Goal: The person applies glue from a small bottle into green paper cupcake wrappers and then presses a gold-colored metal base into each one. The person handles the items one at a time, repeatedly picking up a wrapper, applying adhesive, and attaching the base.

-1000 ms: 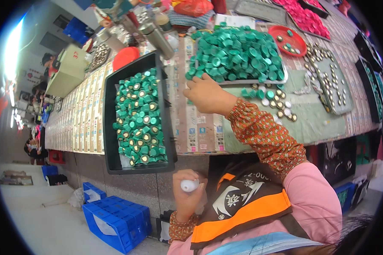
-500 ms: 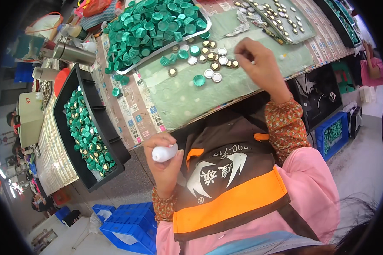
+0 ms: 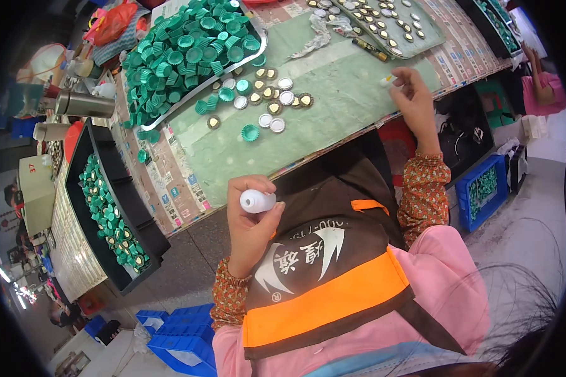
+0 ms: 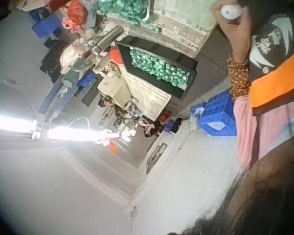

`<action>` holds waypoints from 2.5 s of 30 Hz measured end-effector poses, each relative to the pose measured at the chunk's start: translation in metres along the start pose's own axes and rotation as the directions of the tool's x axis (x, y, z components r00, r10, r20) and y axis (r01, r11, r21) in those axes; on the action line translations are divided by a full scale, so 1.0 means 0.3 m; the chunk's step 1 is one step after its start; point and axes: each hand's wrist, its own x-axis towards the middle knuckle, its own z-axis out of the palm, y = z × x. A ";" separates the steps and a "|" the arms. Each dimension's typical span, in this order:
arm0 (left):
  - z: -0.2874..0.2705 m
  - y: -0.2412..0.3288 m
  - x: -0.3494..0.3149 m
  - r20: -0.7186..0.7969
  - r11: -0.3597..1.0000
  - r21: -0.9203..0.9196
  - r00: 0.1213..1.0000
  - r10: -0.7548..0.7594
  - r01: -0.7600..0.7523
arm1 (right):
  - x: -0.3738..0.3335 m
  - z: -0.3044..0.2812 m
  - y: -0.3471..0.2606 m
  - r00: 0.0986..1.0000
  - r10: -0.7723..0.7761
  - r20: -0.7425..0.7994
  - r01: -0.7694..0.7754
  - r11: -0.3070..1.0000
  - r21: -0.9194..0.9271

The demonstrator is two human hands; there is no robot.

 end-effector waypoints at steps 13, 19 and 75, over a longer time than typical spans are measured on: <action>0.085 -0.080 0.107 0.104 0.989 -0.098 0.990 -0.098 0.108 | 0.002 0.016 -0.116 0.970 -0.023 0.243 0.038 0.998 -0.057; 0.094 -0.077 0.112 0.129 0.978 -0.072 0.974 -0.185 0.195 | -0.095 0.135 -0.410 0.740 -0.367 0.564 0.123 0.898 0.422; 0.093 -0.140 0.086 0.175 0.970 0.243 0.982 -0.069 0.025 | -0.184 0.293 -0.416 0.561 -0.500 0.660 0.400 0.861 0.313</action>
